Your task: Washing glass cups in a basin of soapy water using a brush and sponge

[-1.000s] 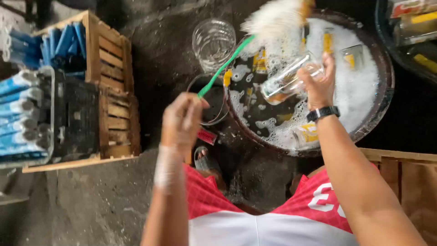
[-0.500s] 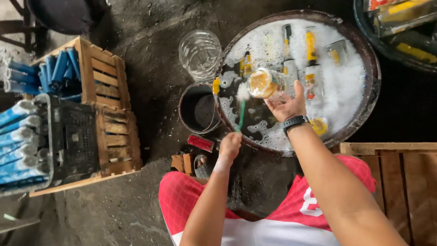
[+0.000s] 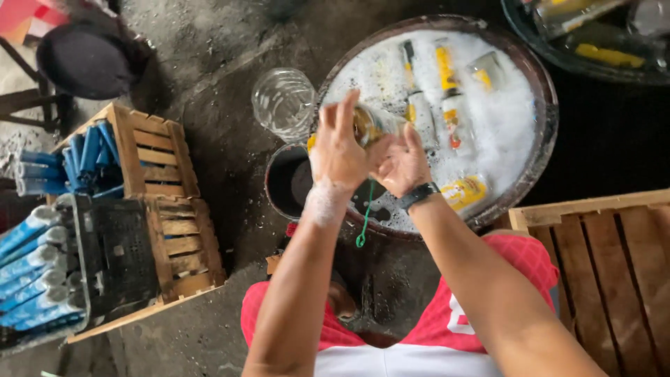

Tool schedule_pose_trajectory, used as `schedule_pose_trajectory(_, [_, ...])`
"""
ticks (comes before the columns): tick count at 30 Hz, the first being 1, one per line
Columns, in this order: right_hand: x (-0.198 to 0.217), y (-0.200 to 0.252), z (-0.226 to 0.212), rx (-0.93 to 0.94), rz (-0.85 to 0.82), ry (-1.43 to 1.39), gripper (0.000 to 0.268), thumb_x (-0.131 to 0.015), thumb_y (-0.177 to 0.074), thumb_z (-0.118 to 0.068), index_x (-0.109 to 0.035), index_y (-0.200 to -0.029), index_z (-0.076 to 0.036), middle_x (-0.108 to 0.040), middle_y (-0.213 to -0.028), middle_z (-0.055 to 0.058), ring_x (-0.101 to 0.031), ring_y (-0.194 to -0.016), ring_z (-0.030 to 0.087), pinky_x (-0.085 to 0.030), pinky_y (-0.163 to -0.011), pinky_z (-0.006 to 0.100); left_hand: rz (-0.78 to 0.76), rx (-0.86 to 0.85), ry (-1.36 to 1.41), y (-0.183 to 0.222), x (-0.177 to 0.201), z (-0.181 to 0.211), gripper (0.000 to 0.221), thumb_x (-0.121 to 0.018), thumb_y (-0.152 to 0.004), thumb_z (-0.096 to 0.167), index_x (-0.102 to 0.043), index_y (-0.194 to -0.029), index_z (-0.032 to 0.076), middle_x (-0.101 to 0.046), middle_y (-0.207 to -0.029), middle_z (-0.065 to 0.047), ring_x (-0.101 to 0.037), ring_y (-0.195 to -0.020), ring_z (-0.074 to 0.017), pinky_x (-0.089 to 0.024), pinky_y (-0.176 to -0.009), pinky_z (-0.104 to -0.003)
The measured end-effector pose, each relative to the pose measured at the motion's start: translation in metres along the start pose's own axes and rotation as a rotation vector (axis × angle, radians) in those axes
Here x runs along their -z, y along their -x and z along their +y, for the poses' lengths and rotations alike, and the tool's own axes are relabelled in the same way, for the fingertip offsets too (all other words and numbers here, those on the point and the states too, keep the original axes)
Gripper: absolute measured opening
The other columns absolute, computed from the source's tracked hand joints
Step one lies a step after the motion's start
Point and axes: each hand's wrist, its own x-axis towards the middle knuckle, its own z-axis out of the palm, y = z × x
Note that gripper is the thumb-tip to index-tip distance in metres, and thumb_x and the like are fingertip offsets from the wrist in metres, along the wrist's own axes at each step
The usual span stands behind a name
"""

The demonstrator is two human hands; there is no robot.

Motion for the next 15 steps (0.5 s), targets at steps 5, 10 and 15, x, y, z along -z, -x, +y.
schedule_pose_trajectory(5, [0.001,0.006,-0.007,0.037,0.343,-0.093,0.080,-0.042,-0.065,-0.058,-0.036,-0.128,-0.010,-0.041,-0.127,0.015,-0.040,-0.118,0.028,-0.034,-0.091,0.045,-0.168,-0.004,-0.228,-0.022,0.030,0.053,0.071,-0.080,-0.061,0.037,-0.037,-0.115,0.019,-0.041,-0.109,-0.016,-0.048,-0.099,-0.0350,-0.052,-0.065,-0.050])
schedule_pose_trajectory(10, [0.070,-0.056,-0.011,0.084,0.132,-0.092,0.071,-0.047,-0.070,-0.067,-0.037,-0.120,-0.018,-0.036,-0.124,0.005,-0.036,-0.119,0.021,-0.029,-0.098,0.050,-0.032,-0.152,-0.351,-0.023,-0.017,0.025,0.073,-0.073,-0.058,0.045,-0.041,-0.121,0.024,-0.040,-0.104,-0.010,-0.055,-0.088,-0.0339,-0.053,-0.064,-0.044])
schedule_pose_trajectory(15, [0.062,-0.051,-0.008,0.131,0.336,-0.038,0.073,-0.041,-0.073,-0.068,-0.034,-0.126,-0.017,-0.037,-0.115,0.005,-0.037,-0.108,0.020,-0.030,-0.095,0.044,-0.174,-0.166,-0.334,-0.015,-0.024,0.002,0.082,-0.077,-0.054,0.045,-0.035,-0.121,0.025,-0.039,-0.107,-0.010,-0.053,-0.093,-0.0376,-0.052,-0.069,-0.047])
